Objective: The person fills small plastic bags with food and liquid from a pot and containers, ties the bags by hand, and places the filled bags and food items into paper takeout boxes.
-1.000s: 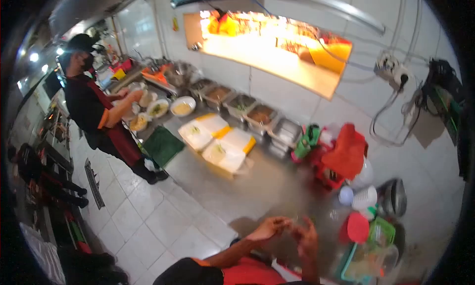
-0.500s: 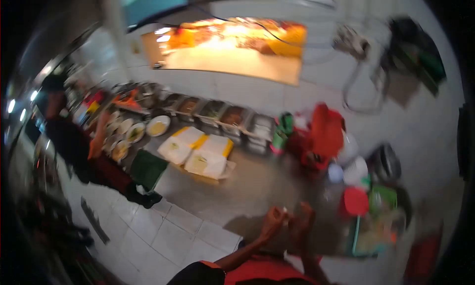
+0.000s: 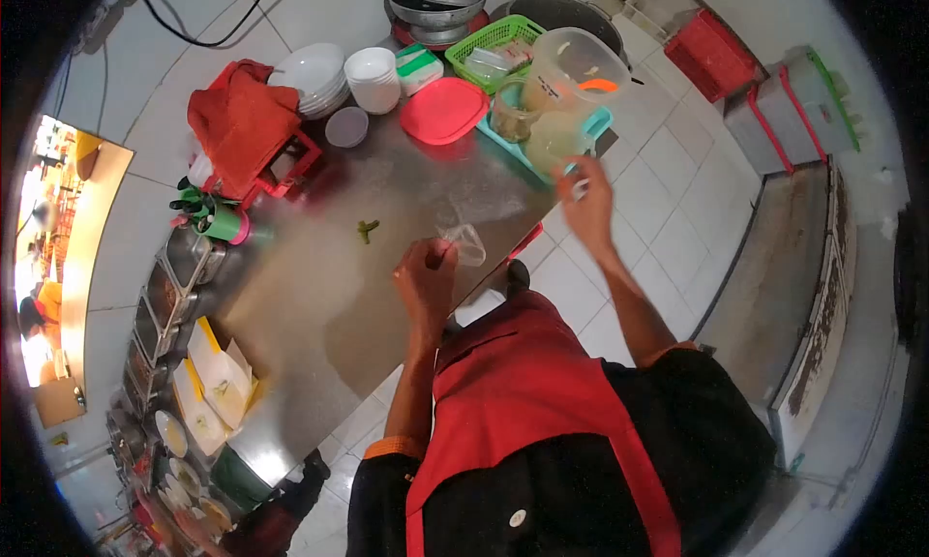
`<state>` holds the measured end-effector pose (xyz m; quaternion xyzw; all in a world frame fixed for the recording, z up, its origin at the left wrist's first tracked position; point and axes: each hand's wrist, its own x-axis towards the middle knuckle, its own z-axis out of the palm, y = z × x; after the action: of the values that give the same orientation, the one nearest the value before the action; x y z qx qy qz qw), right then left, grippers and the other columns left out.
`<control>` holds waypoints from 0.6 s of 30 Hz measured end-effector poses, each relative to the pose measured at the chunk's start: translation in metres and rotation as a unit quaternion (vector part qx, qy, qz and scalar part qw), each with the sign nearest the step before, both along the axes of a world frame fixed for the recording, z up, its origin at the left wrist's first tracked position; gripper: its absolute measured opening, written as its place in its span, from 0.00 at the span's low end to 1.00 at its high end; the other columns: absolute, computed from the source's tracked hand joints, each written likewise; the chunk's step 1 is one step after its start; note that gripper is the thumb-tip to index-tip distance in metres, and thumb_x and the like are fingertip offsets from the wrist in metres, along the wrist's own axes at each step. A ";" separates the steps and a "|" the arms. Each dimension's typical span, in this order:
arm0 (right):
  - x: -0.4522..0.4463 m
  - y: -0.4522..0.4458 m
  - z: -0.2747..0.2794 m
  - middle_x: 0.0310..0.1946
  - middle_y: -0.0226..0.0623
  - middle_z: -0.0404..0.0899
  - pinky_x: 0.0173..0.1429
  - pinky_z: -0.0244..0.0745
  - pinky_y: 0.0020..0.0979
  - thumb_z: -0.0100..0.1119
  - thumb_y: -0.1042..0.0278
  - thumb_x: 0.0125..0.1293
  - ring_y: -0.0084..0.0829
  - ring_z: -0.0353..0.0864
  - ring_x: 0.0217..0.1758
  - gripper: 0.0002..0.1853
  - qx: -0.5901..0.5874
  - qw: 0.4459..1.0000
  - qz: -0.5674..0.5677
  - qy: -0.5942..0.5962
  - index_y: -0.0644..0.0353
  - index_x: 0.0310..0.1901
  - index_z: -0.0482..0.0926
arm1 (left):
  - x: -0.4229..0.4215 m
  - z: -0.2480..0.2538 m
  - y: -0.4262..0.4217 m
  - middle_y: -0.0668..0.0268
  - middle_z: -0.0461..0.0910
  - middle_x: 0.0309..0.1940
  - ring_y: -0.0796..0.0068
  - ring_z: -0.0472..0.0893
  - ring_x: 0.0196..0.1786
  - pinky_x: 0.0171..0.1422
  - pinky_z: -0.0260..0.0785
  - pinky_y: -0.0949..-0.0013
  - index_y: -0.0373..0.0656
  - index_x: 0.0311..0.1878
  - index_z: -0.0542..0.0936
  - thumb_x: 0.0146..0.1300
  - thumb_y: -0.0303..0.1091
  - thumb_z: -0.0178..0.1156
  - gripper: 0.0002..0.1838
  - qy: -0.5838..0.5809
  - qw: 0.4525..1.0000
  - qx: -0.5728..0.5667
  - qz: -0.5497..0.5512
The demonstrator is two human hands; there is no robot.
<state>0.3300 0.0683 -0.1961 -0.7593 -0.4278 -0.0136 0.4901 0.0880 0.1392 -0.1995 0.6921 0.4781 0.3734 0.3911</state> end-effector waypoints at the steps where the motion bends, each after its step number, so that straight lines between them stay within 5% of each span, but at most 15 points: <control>1: 0.044 0.002 -0.016 0.37 0.42 0.76 0.40 0.71 0.35 0.62 0.58 0.60 0.37 0.76 0.38 0.14 -0.016 0.980 -0.093 -0.176 0.60 0.39 0.77 | 0.014 -0.006 0.006 0.63 0.81 0.24 0.79 0.79 0.27 0.34 0.72 0.73 0.36 0.30 0.81 0.52 0.28 0.68 0.07 0.020 1.000 -0.007 -0.017; 5: 0.147 0.024 -0.072 0.28 0.40 0.74 0.36 0.69 0.32 0.58 0.53 0.64 0.30 0.72 0.31 0.17 -0.108 0.980 -0.021 -0.168 0.62 0.34 0.76 | 0.083 -0.013 0.023 0.61 0.83 0.28 0.77 0.80 0.29 0.37 0.73 0.73 0.35 0.34 0.83 0.53 0.32 0.69 0.10 0.043 0.999 -0.031 -0.005; 7: 0.162 0.031 -0.085 0.20 0.33 0.68 0.31 0.64 0.31 0.54 0.49 0.66 0.25 0.65 0.26 0.22 -0.173 0.963 0.100 0.178 0.63 0.28 0.74 | 0.111 -0.030 0.032 0.61 0.83 0.27 0.77 0.80 0.29 0.37 0.72 0.73 0.35 0.34 0.83 0.53 0.32 0.69 0.10 0.042 0.997 -0.052 0.024; 8: 0.162 0.033 -0.083 0.17 0.26 0.60 0.28 0.58 0.27 0.54 0.51 0.68 0.20 0.57 0.23 0.23 -0.127 0.950 0.145 0.244 0.62 0.23 0.70 | 0.123 -0.033 0.036 0.61 0.83 0.27 0.77 0.80 0.29 0.37 0.72 0.73 0.36 0.34 0.84 0.53 0.33 0.69 0.10 0.032 0.997 -0.066 0.039; 15: 0.165 0.045 -0.042 0.18 0.20 0.52 0.25 0.49 0.23 0.56 0.63 0.68 0.14 0.49 0.23 0.22 -0.124 0.936 0.231 0.233 0.59 0.20 0.59 | 0.168 -0.043 0.038 0.63 0.81 0.24 0.78 0.77 0.25 0.33 0.70 0.73 0.36 0.31 0.83 0.53 0.31 0.68 0.08 0.008 0.995 -0.012 0.097; 18: 0.164 0.048 -0.014 0.15 0.22 0.53 0.22 0.50 0.26 0.57 0.58 0.66 0.16 0.51 0.21 0.24 -0.148 0.943 0.256 0.151 0.63 0.18 0.63 | 0.174 -0.043 0.037 0.63 0.81 0.23 0.79 0.76 0.24 0.32 0.69 0.73 0.36 0.31 0.83 0.54 0.31 0.68 0.08 0.014 0.995 0.006 0.103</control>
<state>0.4937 0.1168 -0.2100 -0.6815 -0.5259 0.2905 0.4180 0.2615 0.1758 -0.2422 0.6469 0.5499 0.4050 0.3393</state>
